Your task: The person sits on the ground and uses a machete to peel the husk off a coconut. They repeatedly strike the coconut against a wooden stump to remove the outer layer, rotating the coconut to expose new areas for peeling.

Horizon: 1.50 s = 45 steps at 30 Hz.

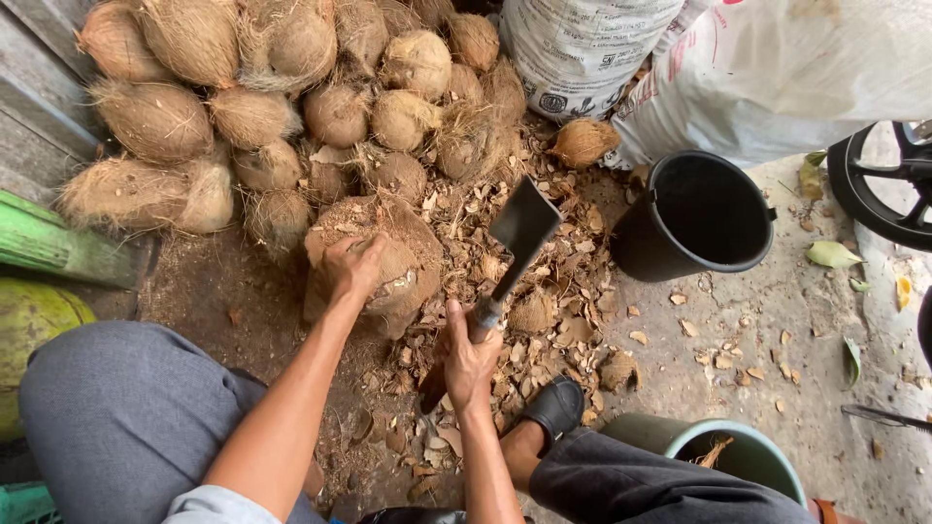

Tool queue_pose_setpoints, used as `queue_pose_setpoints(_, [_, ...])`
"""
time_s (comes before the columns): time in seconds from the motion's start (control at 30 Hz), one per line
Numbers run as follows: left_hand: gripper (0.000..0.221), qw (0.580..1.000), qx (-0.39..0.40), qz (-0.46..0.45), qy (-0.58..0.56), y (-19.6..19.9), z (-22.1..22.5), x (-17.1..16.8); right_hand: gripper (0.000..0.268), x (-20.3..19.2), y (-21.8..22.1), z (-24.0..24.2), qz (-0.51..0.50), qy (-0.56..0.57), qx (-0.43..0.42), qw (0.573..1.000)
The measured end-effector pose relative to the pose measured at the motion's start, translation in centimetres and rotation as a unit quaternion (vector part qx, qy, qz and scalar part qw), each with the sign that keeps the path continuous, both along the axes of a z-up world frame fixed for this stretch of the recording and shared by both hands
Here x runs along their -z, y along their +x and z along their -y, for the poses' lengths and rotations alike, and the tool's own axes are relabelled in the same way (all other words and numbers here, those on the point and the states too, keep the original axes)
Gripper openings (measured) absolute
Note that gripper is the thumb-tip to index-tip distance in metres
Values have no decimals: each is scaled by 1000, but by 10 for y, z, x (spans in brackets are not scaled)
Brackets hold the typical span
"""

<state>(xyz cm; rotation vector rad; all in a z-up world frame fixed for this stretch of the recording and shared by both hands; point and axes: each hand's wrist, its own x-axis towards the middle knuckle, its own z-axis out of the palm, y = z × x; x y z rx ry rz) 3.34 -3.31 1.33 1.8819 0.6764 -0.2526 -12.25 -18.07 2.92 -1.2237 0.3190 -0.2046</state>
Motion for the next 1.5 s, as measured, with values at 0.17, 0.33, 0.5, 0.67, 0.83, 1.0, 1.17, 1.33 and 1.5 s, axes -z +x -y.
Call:
queue_pose_setpoints(0.17, [42, 997, 27, 11, 67, -8, 4, 19, 29, -1, -14, -3, -215, -126, -101, 963])
queue_pose_setpoints(0.33, [24, 981, -63, 92, -157, 10, 1, 33, 36, -4, 4, 7, -142, -73, -51, 986])
queue_pose_setpoints(0.5, [30, 999, -1, 42, -32, 9, 1, 34, 35, 7, 2, 3, -74, -116, -35, 990])
queue_pose_setpoints(0.67, [32, 994, -31, 96, -43, 4, 5, 27, 32, 11, 3, 6, -263, -118, -124, 949])
queue_pose_setpoints(0.83, [40, 996, -26, 79, 20, -17, -6, 53, 39, 29, -8, 9, -49, -88, -9, 995])
queue_pose_setpoints(1.0, [38, 995, -16, 78, 57, -7, 3, 51, 29, 39, -13, -5, -254, -157, -134, 945])
queue_pose_setpoints(1.17, [33, 988, -24, 155, 1, -9, -15, 47, 13, 24, -7, 4, -243, -173, -109, 948])
queue_pose_setpoints(1.33, [35, 999, -10, 37, 3, 10, -38, 67, 32, 2, 2, 21, -185, -72, -85, 976])
queue_pose_setpoints(1.5, [41, 990, -125, 64, -21, 2, -49, 89, 37, 4, -20, -13, -172, -52, -175, 968])
